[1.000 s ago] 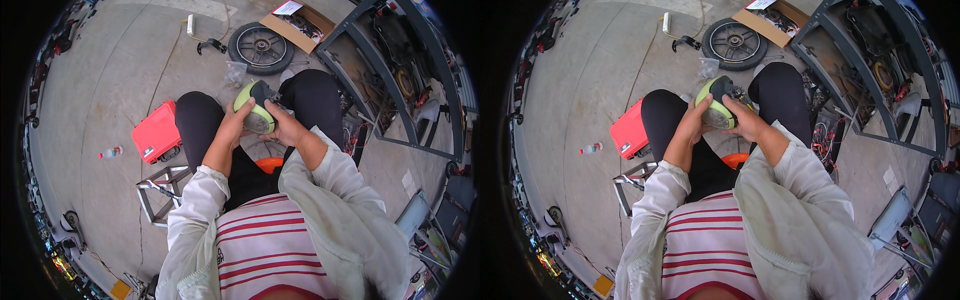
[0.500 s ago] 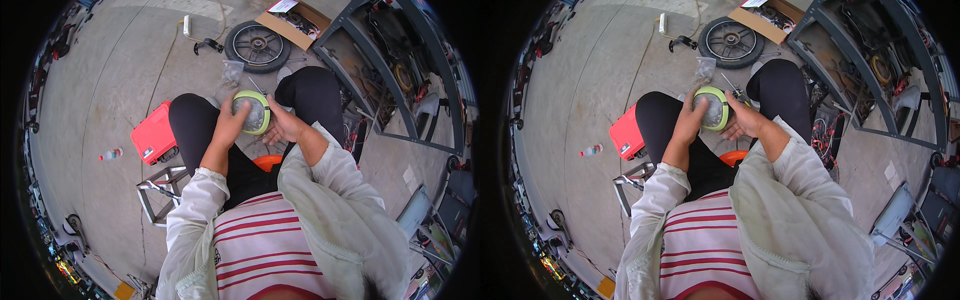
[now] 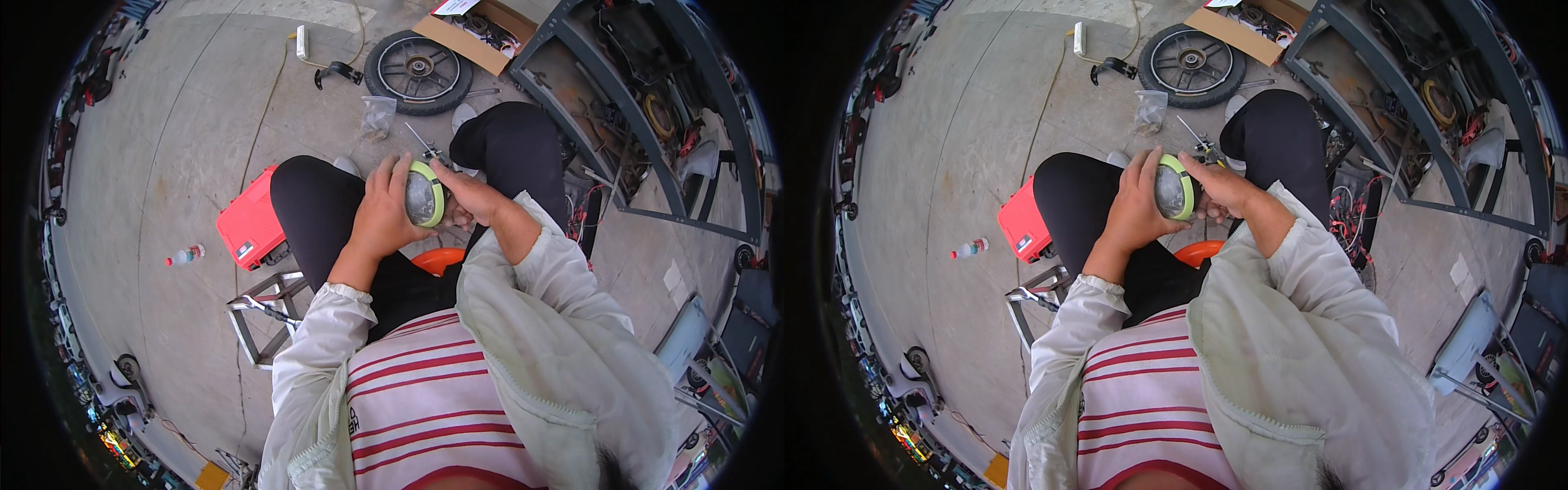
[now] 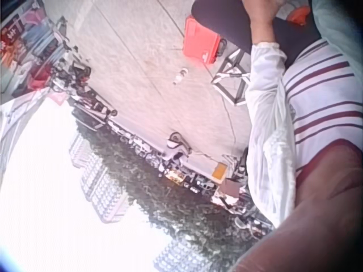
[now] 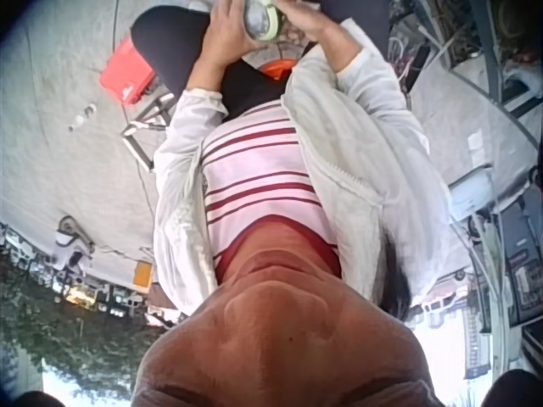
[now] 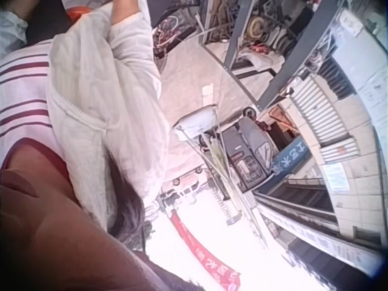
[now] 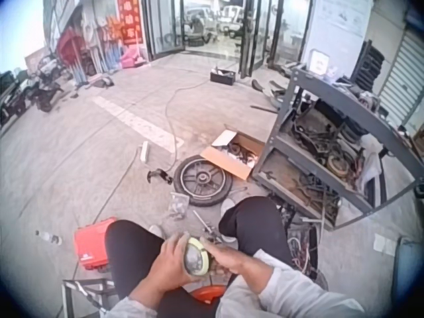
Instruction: The person uses a screwdriver to tighten a screw on a small motor housing, then fits a lime-green plastic cover over the motor. They repeatedly adjust and press the cover to secure it in place.
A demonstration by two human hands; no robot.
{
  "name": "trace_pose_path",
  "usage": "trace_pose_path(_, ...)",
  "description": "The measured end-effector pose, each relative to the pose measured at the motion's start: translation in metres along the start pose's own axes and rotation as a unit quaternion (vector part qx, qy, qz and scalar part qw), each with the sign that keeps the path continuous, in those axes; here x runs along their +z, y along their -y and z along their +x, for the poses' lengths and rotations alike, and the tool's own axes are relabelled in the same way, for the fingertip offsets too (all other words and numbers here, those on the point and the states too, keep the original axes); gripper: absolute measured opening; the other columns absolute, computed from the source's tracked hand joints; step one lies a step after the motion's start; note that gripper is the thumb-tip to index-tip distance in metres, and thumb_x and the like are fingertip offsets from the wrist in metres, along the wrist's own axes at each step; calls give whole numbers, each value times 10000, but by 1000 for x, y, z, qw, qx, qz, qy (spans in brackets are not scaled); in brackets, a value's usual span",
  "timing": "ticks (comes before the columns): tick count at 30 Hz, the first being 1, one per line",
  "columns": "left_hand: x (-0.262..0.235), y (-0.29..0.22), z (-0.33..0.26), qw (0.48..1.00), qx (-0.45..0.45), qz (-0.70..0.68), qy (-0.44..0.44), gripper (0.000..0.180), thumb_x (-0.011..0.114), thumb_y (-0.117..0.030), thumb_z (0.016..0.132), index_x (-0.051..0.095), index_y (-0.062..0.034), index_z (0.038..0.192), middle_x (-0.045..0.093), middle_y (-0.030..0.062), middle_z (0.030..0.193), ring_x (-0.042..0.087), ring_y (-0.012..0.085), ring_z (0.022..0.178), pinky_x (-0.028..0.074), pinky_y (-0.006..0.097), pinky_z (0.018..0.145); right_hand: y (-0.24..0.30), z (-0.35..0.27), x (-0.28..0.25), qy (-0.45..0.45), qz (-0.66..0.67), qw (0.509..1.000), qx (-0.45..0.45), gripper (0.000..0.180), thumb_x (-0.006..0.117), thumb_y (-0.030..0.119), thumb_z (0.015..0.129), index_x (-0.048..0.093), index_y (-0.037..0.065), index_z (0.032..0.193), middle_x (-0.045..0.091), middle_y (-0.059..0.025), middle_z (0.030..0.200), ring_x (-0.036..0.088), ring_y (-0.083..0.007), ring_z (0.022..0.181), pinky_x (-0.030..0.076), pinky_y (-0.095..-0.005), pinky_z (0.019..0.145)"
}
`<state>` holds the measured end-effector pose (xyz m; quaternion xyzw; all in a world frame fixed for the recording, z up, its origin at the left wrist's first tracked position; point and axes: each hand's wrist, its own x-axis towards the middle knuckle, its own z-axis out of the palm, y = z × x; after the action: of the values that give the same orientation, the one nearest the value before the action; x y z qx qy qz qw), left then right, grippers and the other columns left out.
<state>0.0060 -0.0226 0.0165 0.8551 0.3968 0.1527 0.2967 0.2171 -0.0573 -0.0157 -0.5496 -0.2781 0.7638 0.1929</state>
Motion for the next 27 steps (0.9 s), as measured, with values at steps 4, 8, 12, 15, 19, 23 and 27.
trace_pose_path(4, 2, -2, -4, 1000, -8, -3, -9, 1213, 978, -271, 466, 372, -76, 1498, 411, 237, 1460, 449, 468, 1316, 445, 486, 1089, 3, -4, 2, 6, -7, 1000, 3, 867, 370, 867, 890, 669, 59, 989, 574, -72, 610, 442, -114, 409, 399, -283, 380)
trace_pose_path(8, 5, 2, -3, 998, -33, -43, -45, 1184, 978, -281, 477, 383, -31, 1470, 430, 256, 1431, 454, 460, 1303, 418, 482, 1103, 5, -8, 3, -5, 17, 997, -70, 754, 438, 762, 949, 672, 48, 1018, 568, -57, 611, 452, -104, 428, 384, -269, 391)
trace_pose_path(12, 5, 12, 4, 979, -113, -120, -120, 1150, 972, -300, 529, 375, 37, 1452, 455, 266, 1402, 467, 415, 1303, 385, 456, 1122, 12, -10, 10, -68, 113, 959, -253, 530, 504, 535, 1037, 673, 32, 1035, 567, -35, 624, 455, -69, 465, 379, -230, 438)
trace_pose_path(15, 1, 28, 11, 916, -226, -283, -171, 1050, 932, -276, 664, 343, 67, 1462, 498, 229, 1362, 540, 312, 1251, 464, 410, 1045, 15, -10, 9, -191, 190, 888, -373, 300, 566, 300, 1051, 628, 8, 1078, 563, -4, 695, 472, -41, 543, 379, -204, 487)
trace_pose_path(19, -7, 30, 18, 708, -286, -623, -171, 755, 739, -330, 898, 365, -5, 1467, 568, 165, 1316, 612, 287, 1183, 522, 455, 975, 7, 9, 2, -301, 205, 832, -419, 327, 667, 199, 992, 536, -8, 1208, 540, -11, 917, 516, -54, 695, 422, -211, 549)
trace_pose_path(23, -8, 35, 23, 623, -369, -680, -117, 754, 545, -678, 922, 478, -124, 1428, 572, 134, 1402, 569, 380, 1261, 404, 653, 1024, -3, 17, 5, -303, 173, 845, -407, 517, 720, 235, 958, 458, -14, 1327, 513, -92, 1172, 550, -115, 963, 489, -248, 816)
trace_pose_path(27, -21, 21, 32, 586, -384, -709, -74, 811, 465, -752, 907, 500, -136, 1434, 584, 136, 1400, 584, 388, 1245, 428, 626, 1028, 3, 12, 1, -200, 166, 893, -367, 741, 747, 217, 929, 346, 8, 1516, 493, -175, 1394, 537, -219, 1224, 449, -345, 1041)
